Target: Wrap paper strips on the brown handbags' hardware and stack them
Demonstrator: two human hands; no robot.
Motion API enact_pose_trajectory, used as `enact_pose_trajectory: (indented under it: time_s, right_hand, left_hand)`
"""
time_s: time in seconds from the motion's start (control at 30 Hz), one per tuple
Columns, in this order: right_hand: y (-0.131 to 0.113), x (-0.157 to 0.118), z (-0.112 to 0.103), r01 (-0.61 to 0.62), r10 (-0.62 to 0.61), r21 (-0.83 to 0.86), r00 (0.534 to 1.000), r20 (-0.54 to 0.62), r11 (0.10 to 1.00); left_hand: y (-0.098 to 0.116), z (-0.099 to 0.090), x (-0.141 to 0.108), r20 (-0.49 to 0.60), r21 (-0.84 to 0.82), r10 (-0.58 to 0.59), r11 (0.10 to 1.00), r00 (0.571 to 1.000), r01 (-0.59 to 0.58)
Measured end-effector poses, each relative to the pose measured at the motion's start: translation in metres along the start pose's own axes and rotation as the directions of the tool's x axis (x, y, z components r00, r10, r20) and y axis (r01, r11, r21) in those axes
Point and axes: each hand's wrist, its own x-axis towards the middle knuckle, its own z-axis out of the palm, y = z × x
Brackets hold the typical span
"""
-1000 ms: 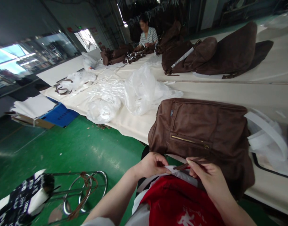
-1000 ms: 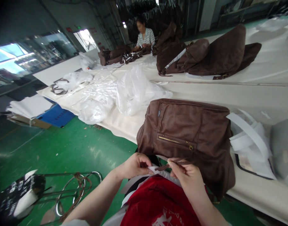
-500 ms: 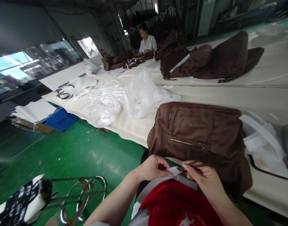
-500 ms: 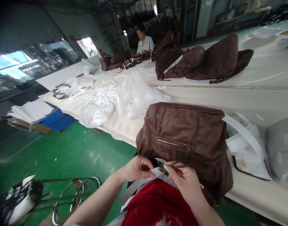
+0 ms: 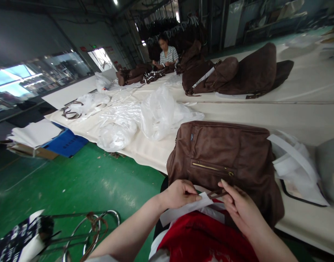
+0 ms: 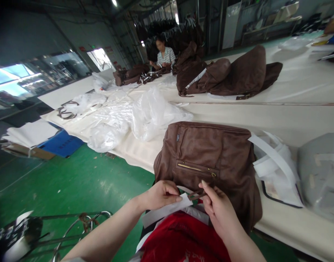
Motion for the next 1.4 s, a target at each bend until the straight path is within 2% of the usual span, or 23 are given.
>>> enact_pose_trajectory:
  time_s: [0.1,0.2,0.27,0.3,0.37,0.43,0.5,0.63,0.73,0.8,0.9,0.97,1.03,1.1,1.2,1.3,1.4]
  right_hand:
    - [0.003,0.006,0.008,0.095,-0.094,-0.242,0.995,0.017,0.965]
    - [0.001,0.007,0.006,0.132,-0.090,-0.519,0.990,0.104,0.845]
    - [-0.003,0.006,-0.003,0.171,-0.092,-0.683,0.984,0.151,0.710]
    - [-0.006,0.005,-0.010,0.207,-0.137,-0.760,0.978,0.155,0.617]
    - [-0.010,0.004,-0.025,0.257,-0.315,-0.877,0.940,0.129,0.406]
    - [-0.012,0.006,-0.038,0.261,-0.490,-0.926,0.866,0.101,0.271]
    - [-0.010,0.009,-0.046,0.292,-0.554,-0.919,0.826,0.103,0.265]
    - [-0.007,0.013,-0.049,0.431,-0.542,-0.847,0.812,0.215,0.310]
    - [-0.011,0.012,-0.051,0.419,-0.562,-0.861,0.802,0.202,0.289]
    - [-0.014,0.011,-0.054,0.407,-0.617,-0.872,0.770,0.166,0.273]
    - [-0.018,0.013,-0.055,0.444,-0.656,-0.881,0.715,0.241,0.161]
    - [-0.018,0.015,-0.055,0.472,-0.630,-0.880,0.699,0.337,0.052]
    - [-0.017,0.016,-0.055,0.497,-0.606,-0.868,0.692,0.393,0.004]
    - [-0.016,0.018,-0.056,0.525,-0.610,-0.851,0.684,0.399,0.032]
    - [-0.014,0.022,-0.062,0.505,-0.677,-0.851,0.677,0.290,0.140]
    - [-0.013,0.025,-0.066,0.440,-0.688,-0.867,0.705,0.174,0.232]
    - [-0.012,0.027,-0.067,0.418,-0.665,-0.872,0.731,0.156,0.255]
  left_hand:
    - [0.006,0.007,0.007,0.004,-0.039,-0.068,0.997,0.998,0.068]
    - [0.011,0.010,0.012,0.020,-0.082,-0.205,0.975,0.979,0.206]
    - [0.013,0.010,0.014,0.004,-0.051,-0.277,0.959,0.961,0.277]
    - [0.013,0.010,0.016,-0.008,-0.030,-0.303,0.953,0.953,0.302]
    - [0.013,0.009,0.018,-0.023,0.003,-0.333,0.943,0.943,0.333]
    - [0.013,0.010,0.022,-0.027,0.014,-0.344,0.939,0.938,0.345]
    - [0.014,0.012,0.026,-0.023,0.014,-0.346,0.938,0.938,0.347]
    - [0.016,0.019,0.036,-0.045,0.039,-0.312,0.949,0.949,0.314]
    - [0.018,0.021,0.042,-0.080,0.098,-0.276,0.954,0.958,0.283]
    - [0.020,0.022,0.045,-0.088,0.119,-0.267,0.954,0.960,0.276]
    - [0.025,0.022,0.049,-0.081,0.104,-0.286,0.950,0.955,0.293]
    - [0.027,0.023,0.053,-0.076,0.088,-0.303,0.947,0.950,0.309]
    - [0.029,0.025,0.058,-0.073,0.079,-0.302,0.948,0.950,0.308]
    - [0.028,0.027,0.063,-0.075,0.079,-0.295,0.951,0.953,0.300]
    - [0.024,0.032,0.072,-0.097,0.105,-0.285,0.950,0.954,0.294]
    - [0.021,0.036,0.078,-0.133,0.146,-0.267,0.947,0.955,0.285]
    - [0.021,0.038,0.083,-0.158,0.181,-0.260,0.941,0.953,0.287]
